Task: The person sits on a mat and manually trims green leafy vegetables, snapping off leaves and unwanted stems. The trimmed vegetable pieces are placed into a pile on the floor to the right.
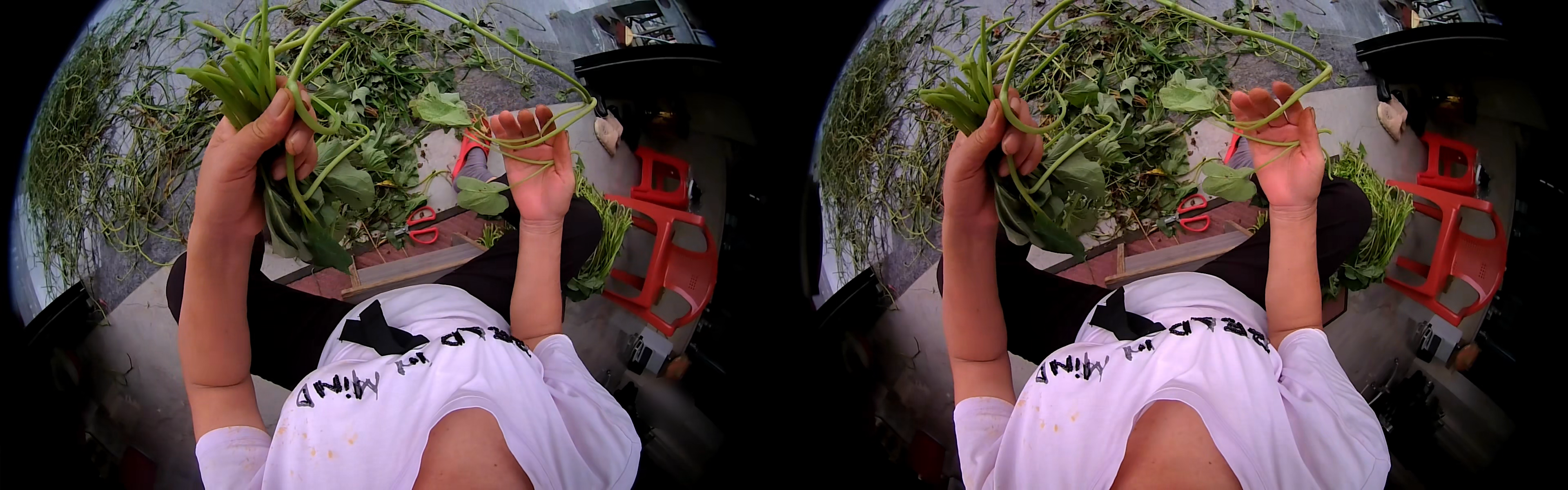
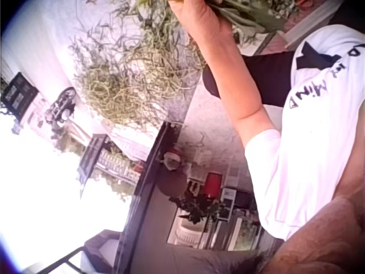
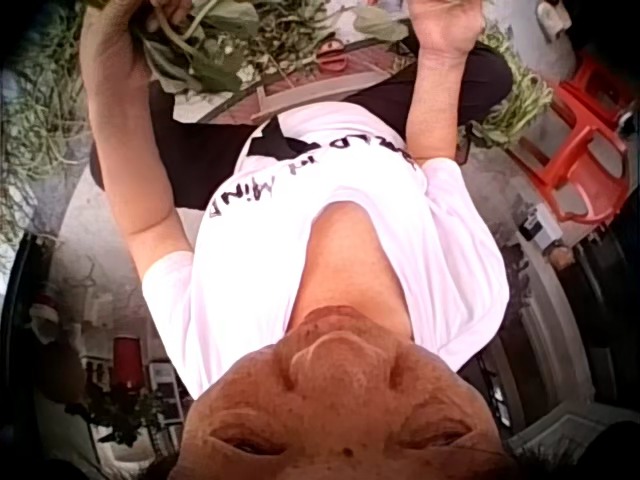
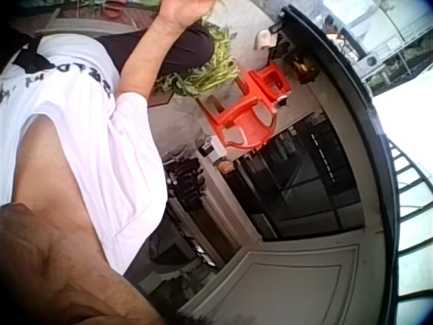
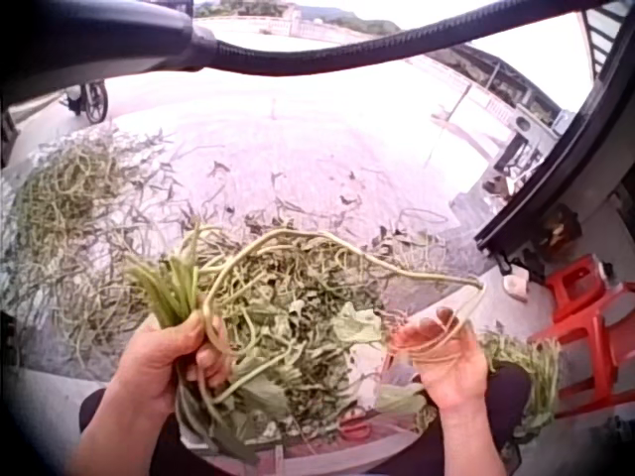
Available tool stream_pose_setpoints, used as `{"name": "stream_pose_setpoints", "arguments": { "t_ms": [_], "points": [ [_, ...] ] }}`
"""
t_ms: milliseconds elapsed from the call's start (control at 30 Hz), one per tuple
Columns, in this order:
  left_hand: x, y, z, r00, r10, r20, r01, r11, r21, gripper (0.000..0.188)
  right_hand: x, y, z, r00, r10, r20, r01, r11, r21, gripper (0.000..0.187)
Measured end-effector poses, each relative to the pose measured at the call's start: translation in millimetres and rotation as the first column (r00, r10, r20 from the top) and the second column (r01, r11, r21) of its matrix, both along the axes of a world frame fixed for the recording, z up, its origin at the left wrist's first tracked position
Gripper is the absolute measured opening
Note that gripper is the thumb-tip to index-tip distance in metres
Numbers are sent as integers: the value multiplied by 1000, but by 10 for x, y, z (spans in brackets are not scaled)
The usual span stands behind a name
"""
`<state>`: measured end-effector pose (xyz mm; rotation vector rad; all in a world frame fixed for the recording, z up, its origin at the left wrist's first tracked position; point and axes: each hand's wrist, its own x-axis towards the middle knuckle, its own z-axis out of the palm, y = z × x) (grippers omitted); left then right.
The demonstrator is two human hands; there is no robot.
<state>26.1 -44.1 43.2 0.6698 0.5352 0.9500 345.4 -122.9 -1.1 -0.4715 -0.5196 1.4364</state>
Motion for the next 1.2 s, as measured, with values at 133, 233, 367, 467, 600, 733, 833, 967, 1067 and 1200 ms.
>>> {"name": "stream_pose_setpoints", "arguments": {
  "t_ms": [133, 233, 367, 467, 600, 733, 833, 967, 1067, 1200],
  "points": [
    [18, -27, -15, 991, -18, -133, 11, 998, -54, 17, -215, 12, 217, 999, 43, 28, -41, 998, -52, 45],
    [18, 20, -44, 971, 30, -238, -47, 996, -69, 16, -99, -47, 292, 979, 203, -19, -203, 979, 2, 47],
    [-59, 121, -118, 974, 104, -199, -127, 986, -106, 17, -16, -81, 301, 939, 161, 305, -151, 987, -56, 46],
    [-111, 109, -71, 980, 96, -176, -115, 988, -103, 18, 188, 47, 91, 183, -94, 979, 381, 925, 18, 38],
    [-89, -20, 28, 959, -45, -279, 17, 995, -100, 17, 1578, 235, -447, 24, -6, 1000, 745, 666, -14, 38],
    [-72, 18, -8, 953, -99, -287, 68, 991, -115, 16, 2479, 85, -296, 706, -397, 587, 666, 655, -358, 31],
    [-90, 49, -28, 973, -58, -222, 37, 994, -101, 17, 1560, 209, -77, 595, -404, 694, 679, 715, -167, 20],
    [-1, 51, -130, 981, -35, -189, 8, 990, -139, 19, 154, 151, -81, 478, -218, 851, 560, 822, -104, 10],
    [83, 28, -178, 988, -77, -136, 52, 983, -178, 19, -516, 139, -52, 564, 61, 824, 211, 953, -215, 23],
    [176, -31, -166, 977, -193, -91, 173, 967, -186, 17, -900, 485, -160, 368, -156, 916, 202, 976, 85, 27]
  ]
}}
